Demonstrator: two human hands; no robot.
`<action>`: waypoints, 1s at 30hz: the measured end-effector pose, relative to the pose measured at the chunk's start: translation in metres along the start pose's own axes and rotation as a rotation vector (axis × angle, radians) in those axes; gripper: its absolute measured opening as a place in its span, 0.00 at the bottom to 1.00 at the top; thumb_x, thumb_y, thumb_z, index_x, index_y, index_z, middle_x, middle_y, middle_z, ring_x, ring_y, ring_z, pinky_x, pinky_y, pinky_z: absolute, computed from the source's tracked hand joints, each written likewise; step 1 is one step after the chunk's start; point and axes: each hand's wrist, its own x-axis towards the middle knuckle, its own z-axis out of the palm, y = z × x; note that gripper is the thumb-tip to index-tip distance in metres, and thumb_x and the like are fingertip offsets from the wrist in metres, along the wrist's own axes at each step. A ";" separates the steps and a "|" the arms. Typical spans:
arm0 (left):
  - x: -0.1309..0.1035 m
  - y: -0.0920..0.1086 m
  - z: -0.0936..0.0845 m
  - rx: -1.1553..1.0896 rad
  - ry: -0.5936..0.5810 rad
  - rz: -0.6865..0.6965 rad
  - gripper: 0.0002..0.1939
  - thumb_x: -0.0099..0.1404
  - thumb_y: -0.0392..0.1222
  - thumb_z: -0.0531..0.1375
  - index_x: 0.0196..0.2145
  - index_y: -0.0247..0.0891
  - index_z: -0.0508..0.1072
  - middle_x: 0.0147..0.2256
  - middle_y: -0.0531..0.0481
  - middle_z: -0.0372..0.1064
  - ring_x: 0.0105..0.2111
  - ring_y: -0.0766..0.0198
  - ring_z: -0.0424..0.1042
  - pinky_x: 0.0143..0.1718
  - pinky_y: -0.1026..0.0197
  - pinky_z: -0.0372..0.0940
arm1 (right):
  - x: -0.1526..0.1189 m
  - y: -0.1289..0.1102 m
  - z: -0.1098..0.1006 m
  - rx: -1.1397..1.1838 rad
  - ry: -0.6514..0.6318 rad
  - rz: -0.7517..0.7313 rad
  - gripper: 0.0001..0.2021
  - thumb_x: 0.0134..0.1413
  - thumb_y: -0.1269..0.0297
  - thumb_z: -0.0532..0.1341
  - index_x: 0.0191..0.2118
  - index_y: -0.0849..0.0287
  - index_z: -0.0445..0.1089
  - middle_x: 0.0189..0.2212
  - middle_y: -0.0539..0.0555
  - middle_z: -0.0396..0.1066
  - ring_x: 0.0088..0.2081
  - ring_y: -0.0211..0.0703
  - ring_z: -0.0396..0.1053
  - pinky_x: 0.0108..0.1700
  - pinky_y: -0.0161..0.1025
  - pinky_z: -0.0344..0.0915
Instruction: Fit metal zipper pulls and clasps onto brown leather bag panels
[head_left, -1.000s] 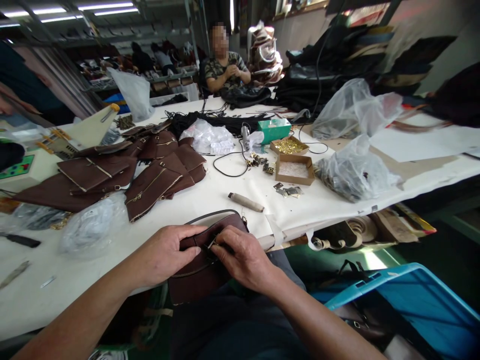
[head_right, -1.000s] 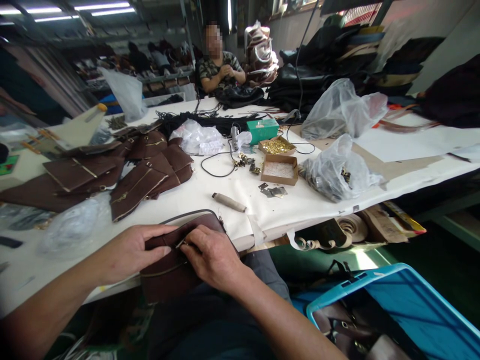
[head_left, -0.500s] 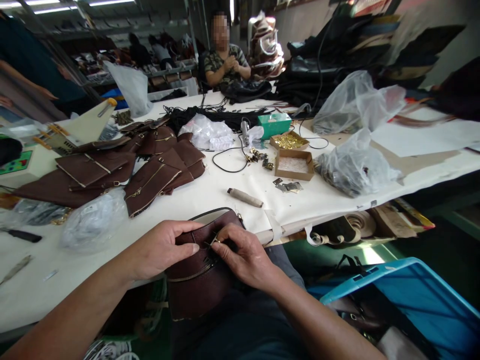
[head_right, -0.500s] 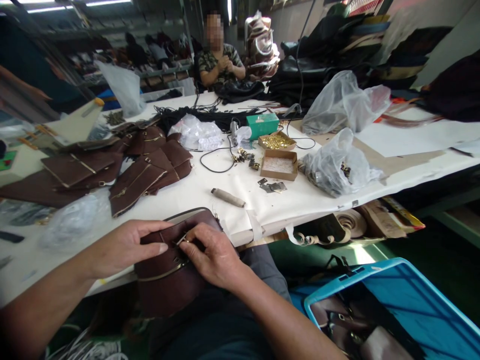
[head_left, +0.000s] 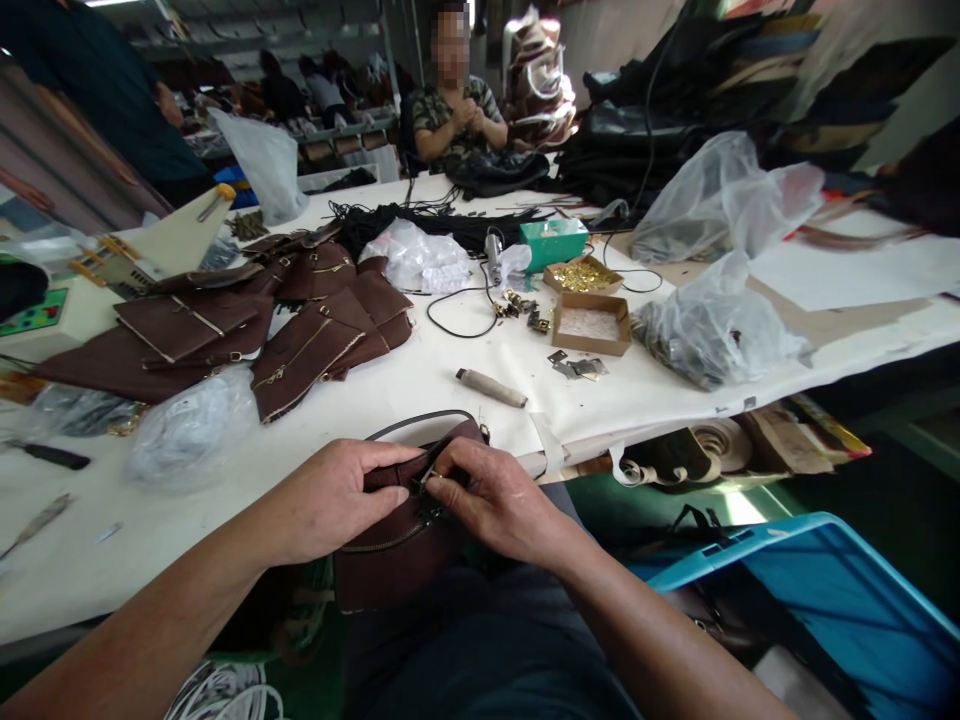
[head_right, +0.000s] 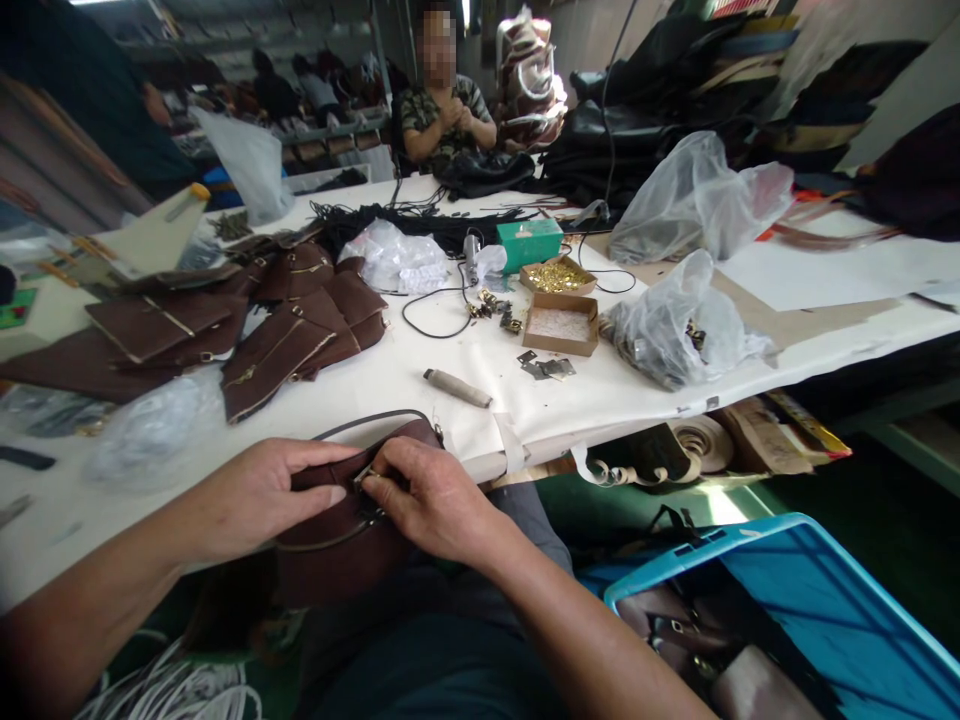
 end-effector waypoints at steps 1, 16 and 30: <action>0.000 0.000 -0.001 -0.053 -0.015 -0.030 0.23 0.65 0.42 0.66 0.58 0.46 0.81 0.53 0.51 0.83 0.52 0.49 0.81 0.56 0.52 0.75 | 0.000 0.001 -0.001 0.024 0.008 0.009 0.07 0.70 0.62 0.64 0.38 0.55 0.71 0.32 0.48 0.70 0.33 0.39 0.66 0.35 0.35 0.64; 0.000 0.012 -0.002 -0.088 0.001 -0.130 0.11 0.62 0.47 0.69 0.39 0.38 0.80 0.33 0.51 0.82 0.32 0.60 0.78 0.32 0.63 0.70 | 0.002 0.003 0.041 -0.124 0.421 0.009 0.08 0.48 0.68 0.66 0.30 0.54 0.65 0.25 0.47 0.68 0.28 0.40 0.68 0.32 0.38 0.63; -0.011 0.013 0.003 0.170 0.090 -0.062 0.14 0.66 0.46 0.66 0.48 0.44 0.83 0.36 0.55 0.85 0.35 0.56 0.83 0.34 0.64 0.74 | -0.006 0.002 0.024 0.020 0.248 0.014 0.12 0.60 0.60 0.71 0.32 0.56 0.68 0.29 0.48 0.71 0.30 0.39 0.66 0.33 0.37 0.61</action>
